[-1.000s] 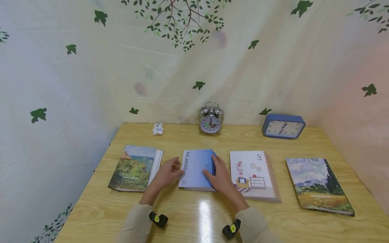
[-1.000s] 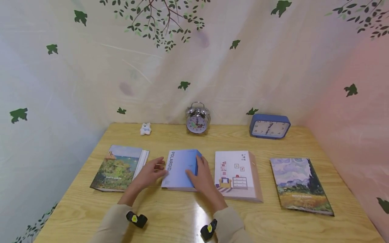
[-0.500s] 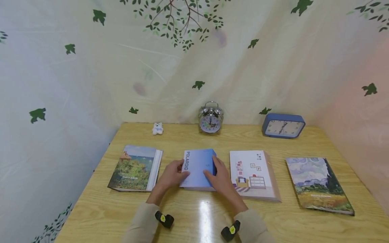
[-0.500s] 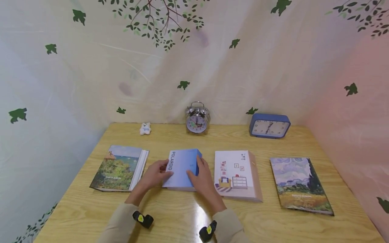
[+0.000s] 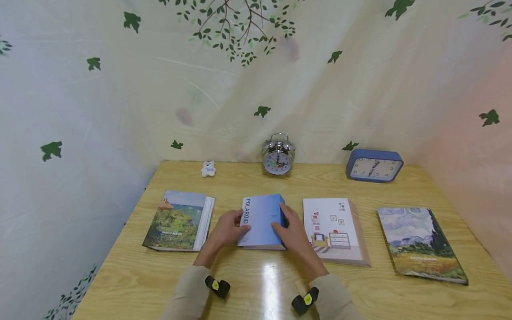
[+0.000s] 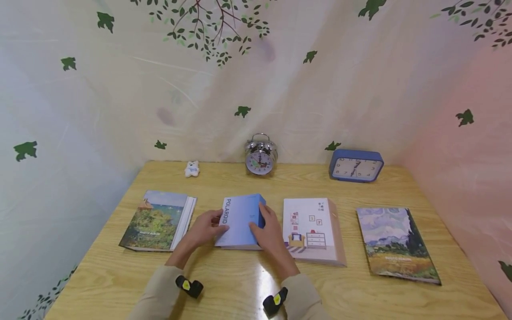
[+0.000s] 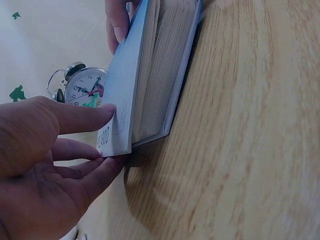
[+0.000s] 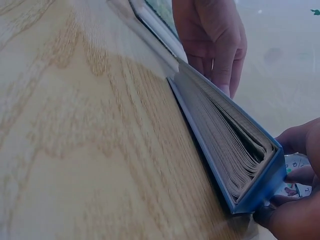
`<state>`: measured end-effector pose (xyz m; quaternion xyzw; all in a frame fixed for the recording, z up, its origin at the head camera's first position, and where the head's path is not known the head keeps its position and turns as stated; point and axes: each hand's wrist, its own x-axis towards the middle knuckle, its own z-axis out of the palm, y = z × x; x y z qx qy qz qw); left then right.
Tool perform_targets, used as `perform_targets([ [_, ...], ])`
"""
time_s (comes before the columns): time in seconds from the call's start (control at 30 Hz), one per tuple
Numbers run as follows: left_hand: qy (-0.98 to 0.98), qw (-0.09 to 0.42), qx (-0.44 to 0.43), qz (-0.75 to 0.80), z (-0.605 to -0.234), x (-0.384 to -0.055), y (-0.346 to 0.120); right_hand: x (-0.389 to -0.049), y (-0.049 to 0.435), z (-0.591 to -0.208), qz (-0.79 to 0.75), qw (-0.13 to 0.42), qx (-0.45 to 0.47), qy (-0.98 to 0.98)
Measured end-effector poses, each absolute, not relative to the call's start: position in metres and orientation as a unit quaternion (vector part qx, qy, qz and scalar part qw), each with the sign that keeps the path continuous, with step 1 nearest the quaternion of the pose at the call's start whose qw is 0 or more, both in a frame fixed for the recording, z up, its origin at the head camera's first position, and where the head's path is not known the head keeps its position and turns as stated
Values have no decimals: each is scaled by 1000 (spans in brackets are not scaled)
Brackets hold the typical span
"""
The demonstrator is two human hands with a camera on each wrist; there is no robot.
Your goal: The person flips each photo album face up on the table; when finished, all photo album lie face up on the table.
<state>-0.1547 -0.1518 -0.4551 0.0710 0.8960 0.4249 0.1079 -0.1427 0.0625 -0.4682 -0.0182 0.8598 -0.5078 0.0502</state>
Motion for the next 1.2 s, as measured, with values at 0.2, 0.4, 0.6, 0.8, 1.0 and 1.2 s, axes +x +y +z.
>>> perform_targets([
  [0.2, 889, 107, 76, 439, -455, -154, -150, -143, 65, -462, -503, 50, -15, 863],
  [0.4, 890, 105, 94, 433, -456, -153, -143, -142, 68, -449, -502, 66, -14, 862],
  [0.6, 892, 114, 102, 425, -455, -151, -133, -141, 71, -442, -513, 71, -15, 855],
  [0.8, 893, 135, 100, 419, -451, -151, -129, -142, 74, -441, -558, 91, 6, 825],
  [1.0, 886, 152, 103, 426, -450, -152, -131, -144, 76, -439, -590, 100, 16, 801],
  [1.2, 857, 175, 116, 471, -448, -155, -133, -145, 76, -436, -625, 90, -11, 776],
])
